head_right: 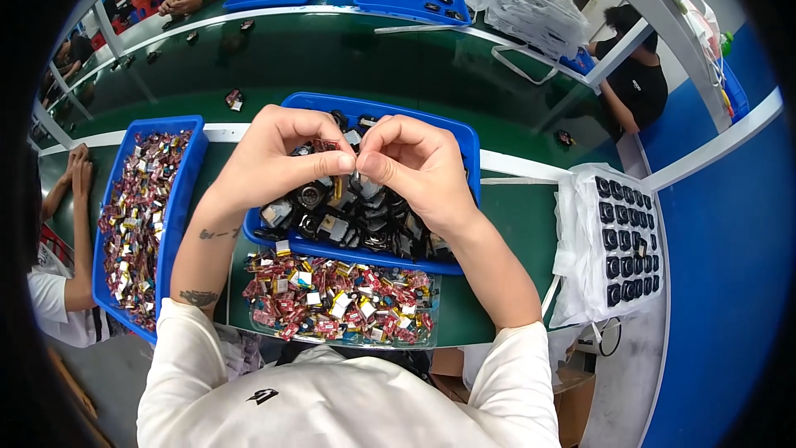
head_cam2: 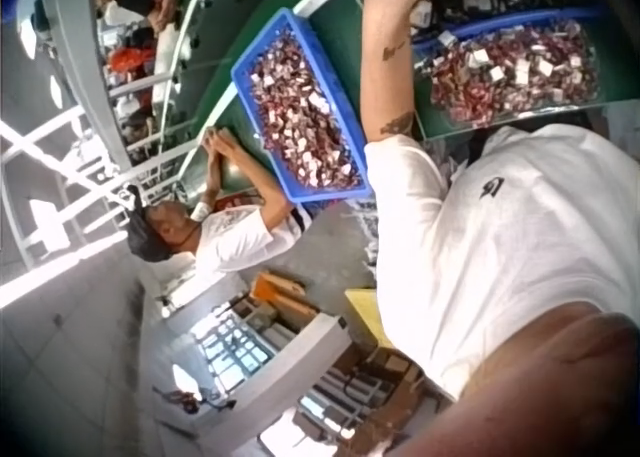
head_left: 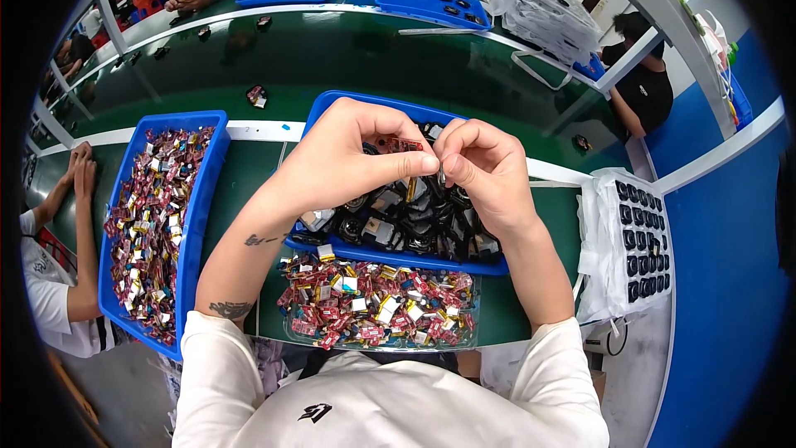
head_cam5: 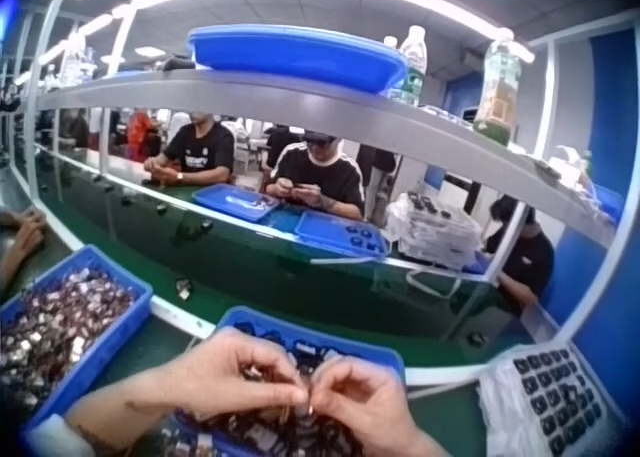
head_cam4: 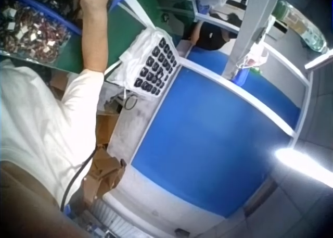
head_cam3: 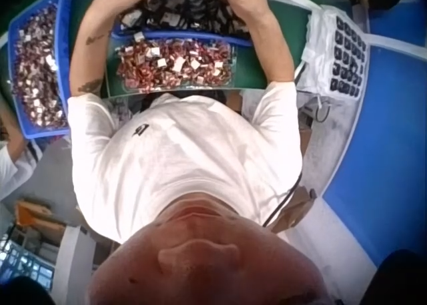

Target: The person is assembling and sorting small electronic components on an industrial assembly line.

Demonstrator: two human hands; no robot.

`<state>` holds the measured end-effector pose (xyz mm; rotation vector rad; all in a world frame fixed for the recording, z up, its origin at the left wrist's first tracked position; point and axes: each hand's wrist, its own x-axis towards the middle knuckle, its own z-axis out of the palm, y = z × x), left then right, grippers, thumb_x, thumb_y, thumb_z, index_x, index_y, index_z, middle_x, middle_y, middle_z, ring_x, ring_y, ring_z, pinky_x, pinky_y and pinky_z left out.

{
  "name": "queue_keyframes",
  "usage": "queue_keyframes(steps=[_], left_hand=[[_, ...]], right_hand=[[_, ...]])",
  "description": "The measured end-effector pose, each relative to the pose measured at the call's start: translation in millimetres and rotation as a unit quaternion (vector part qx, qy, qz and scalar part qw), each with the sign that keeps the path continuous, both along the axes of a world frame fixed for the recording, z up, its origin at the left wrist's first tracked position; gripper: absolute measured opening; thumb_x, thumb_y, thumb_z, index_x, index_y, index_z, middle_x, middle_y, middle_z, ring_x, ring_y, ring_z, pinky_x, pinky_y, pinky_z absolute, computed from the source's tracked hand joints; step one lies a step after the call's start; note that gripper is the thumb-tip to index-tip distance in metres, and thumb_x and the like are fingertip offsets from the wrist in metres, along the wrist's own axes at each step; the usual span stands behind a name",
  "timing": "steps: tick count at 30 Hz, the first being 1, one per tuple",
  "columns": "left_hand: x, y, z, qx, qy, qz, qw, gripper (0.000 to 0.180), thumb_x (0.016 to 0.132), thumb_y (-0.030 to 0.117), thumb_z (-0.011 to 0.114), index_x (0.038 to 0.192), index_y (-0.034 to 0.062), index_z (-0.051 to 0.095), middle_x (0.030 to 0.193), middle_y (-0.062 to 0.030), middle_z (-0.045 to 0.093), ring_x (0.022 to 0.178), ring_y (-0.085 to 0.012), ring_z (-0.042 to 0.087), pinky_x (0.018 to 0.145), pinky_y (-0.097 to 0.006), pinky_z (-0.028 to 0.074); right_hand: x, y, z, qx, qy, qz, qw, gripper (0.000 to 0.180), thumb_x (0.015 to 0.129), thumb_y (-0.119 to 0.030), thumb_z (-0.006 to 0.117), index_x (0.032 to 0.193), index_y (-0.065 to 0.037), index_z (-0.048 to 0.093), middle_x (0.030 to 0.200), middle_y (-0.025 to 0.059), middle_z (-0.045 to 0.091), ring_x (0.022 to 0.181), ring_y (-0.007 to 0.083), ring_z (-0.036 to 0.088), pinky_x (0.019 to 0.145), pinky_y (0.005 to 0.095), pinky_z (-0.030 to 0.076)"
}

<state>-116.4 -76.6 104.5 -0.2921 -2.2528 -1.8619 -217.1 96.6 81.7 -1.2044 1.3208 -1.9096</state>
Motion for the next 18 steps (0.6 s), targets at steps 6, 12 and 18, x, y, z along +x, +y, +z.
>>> queue_keyframes(steps=[6, 12, 18], left_hand=[[-5, -2, -3, 0.038, -0.021, -0.058, 0.997, 0.01, 0.083, 0.009, 0.069, 0.082, -0.0006, 0.065, 0.074, -0.0022, 0.063, 0.071, -0.0075, 0.058, 0.065, -0.022, 0.048], [-8, -20, 2, -0.017, 0.028, 0.087, 0.996, 0.013, 0.086, 0.012, 0.066, 0.084, -0.0007, 0.063, 0.077, -0.0013, 0.062, 0.072, -0.0066, 0.057, 0.066, -0.022, 0.046], [-4, -37, 6, -0.009, 0.077, 0.152, 0.985, 0.017, 0.084, 0.017, 0.067, 0.088, 0.0009, 0.066, 0.076, -0.0003, 0.062, 0.071, -0.0065, 0.056, 0.066, -0.02, 0.044]], right_hand=[[-2, 0, -2, -0.003, 0.068, 0.027, 0.997, 0.017, 0.09, -0.019, 0.062, 0.087, -0.003, 0.055, 0.083, -0.0008, 0.05, 0.072, 0.0058, 0.045, 0.064, 0.0208, 0.039], [-4, 0, -1, -0.023, 0.069, -0.007, 0.997, 0.018, 0.091, -0.018, 0.06, 0.085, -0.003, 0.051, 0.081, -0.0002, 0.052, 0.069, 0.0051, 0.046, 0.062, 0.021, 0.04], [7, -10, -10, 0.187, 0.535, -0.225, 0.792, 0.031, 0.073, 0.0, 0.064, 0.103, -0.004, 0.057, 0.104, 0.0085, 0.058, 0.091, 0.0258, 0.057, 0.079, 0.0375, 0.047]])
